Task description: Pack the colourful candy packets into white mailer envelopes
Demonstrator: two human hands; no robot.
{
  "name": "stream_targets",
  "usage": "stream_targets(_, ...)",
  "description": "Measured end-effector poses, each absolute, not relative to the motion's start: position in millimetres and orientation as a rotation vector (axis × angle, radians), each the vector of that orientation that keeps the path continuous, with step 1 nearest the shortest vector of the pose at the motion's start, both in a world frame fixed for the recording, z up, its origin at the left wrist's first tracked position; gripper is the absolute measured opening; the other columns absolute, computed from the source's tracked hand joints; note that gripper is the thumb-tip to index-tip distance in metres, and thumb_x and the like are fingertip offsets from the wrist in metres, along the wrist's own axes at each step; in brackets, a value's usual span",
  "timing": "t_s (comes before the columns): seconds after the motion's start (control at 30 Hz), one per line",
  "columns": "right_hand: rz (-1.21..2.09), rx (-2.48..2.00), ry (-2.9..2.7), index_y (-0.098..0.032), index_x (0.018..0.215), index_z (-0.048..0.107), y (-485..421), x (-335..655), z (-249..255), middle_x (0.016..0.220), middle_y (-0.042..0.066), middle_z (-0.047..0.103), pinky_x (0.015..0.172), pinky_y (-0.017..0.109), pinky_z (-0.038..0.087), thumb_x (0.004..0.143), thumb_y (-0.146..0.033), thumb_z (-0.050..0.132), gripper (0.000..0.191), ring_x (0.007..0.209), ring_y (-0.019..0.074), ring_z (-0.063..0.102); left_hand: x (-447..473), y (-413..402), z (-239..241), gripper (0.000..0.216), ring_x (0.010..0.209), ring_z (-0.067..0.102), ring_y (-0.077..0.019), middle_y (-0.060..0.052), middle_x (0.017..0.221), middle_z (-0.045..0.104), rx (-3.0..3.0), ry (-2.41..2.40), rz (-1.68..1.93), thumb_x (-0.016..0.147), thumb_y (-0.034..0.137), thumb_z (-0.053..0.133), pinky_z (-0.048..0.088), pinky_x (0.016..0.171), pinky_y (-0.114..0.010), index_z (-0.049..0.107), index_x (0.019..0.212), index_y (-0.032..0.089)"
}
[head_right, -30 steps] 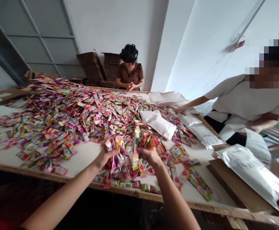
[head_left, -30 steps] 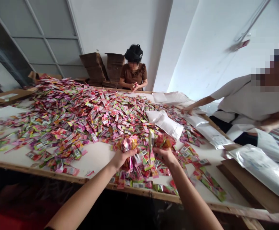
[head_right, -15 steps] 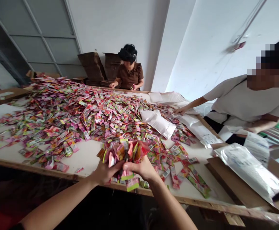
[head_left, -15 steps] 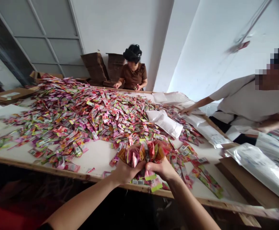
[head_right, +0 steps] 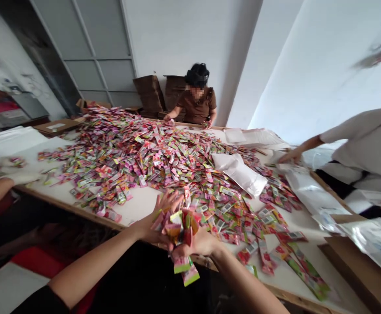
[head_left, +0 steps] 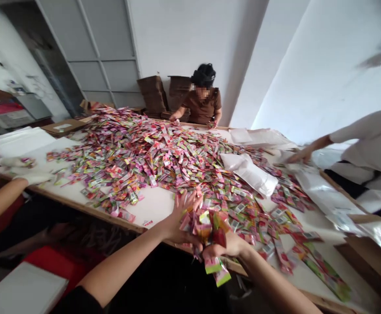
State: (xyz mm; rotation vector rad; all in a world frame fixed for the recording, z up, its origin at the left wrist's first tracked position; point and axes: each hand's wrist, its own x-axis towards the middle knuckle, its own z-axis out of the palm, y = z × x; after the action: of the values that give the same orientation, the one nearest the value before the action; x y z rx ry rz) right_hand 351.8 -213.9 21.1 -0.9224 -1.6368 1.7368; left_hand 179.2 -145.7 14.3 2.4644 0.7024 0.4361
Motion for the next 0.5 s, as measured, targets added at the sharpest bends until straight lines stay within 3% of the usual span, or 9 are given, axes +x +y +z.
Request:
stream_targets(0.07, 1.893, -0.848, -1.592, -0.017, 0.071, 0.057, -211, 333, 17, 0.065, -0.002, 0.055, 0.056, 0.021, 0.043, 0.056, -0.019, 0.066, 0.018, 0.057, 0.0092, 0.048, 161, -140, 9, 0.096, 0.129, -0.004, -0.0445, -0.011, 0.147, 0.007, 2.462, 0.725, 0.326, 0.059, 0.057, 0.064, -0.001, 0.094, -0.069, 0.018, 0.138, 0.028)
stream_targets(0.2, 2.007, -0.864, -1.475, -0.015, 0.070, 0.060, -213, 296, -10, 0.064, 0.001, 0.057, 0.056, 0.024, 0.044, 0.057, -0.026, 0.070, 0.019, 0.060, 0.0125, 0.051, 122, -147, -4, 0.063, 0.131, -0.006, -0.0387, -0.006, 0.148, 0.007, 2.239, 0.930, 0.250, 0.076, 0.045, 0.052, 0.003, 0.094, -0.069, 0.030, 0.133, 0.032)
stream_targets(0.27, 2.089, -0.953, -1.383, -0.016, 0.065, 0.059, -213, 277, -29, 0.063, 0.002, 0.056, 0.057, 0.025, 0.044, 0.055, -0.030, 0.072, 0.021, 0.059, 0.0129, 0.051, 98, -156, -10, 0.068, 0.131, -0.003, -0.0390, -0.008, 0.147, 0.012, 2.091, 1.149, 0.370, 0.070, 0.046, 0.060, 0.005, 0.095, -0.068, 0.033, 0.131, 0.030)
stream_targets(0.37, 2.214, -1.033, -1.248, -0.017, 0.058, 0.057, -212, 244, -52, 0.057, 0.001, 0.053, 0.057, 0.026, 0.044, 0.052, -0.037, 0.073, 0.027, 0.054, 0.0129, 0.049, 58, -181, -16, 0.087, 0.130, 0.014, -0.0390, -0.014, 0.139, 0.030, 1.933, 1.358, 0.613, 0.047, 0.050, 0.076, 0.009, 0.101, -0.060, 0.044, 0.123, 0.021)
stream_targets(0.43, 2.289, -0.992, -1.241, -0.017, 0.055, 0.057, -216, 218, -59, 0.053, 0.001, 0.052, 0.058, 0.028, 0.044, 0.046, -0.038, 0.075, 0.028, 0.055, 0.0148, 0.050, 32, -202, -18, 0.091, 0.122, 0.034, -0.0335, -0.014, 0.128, 0.043, 1.868, 1.313, 0.716, 0.039, 0.051, 0.078, 0.021, 0.104, -0.047, 0.047, 0.118, 0.018)
stream_targets(0.5, 2.351, -0.972, -1.239, -0.018, 0.057, 0.059, -222, 193, -62, 0.053, 0.001, 0.052, 0.060, 0.030, 0.045, 0.046, -0.039, 0.074, 0.029, 0.058, 0.0169, 0.052, 6, -217, -23, 0.093, 0.109, 0.048, -0.0273, -0.009, 0.120, 0.051, 1.789, 1.245, 0.733, 0.037, 0.052, 0.078, 0.035, 0.097, -0.037, 0.047, 0.118, 0.019)
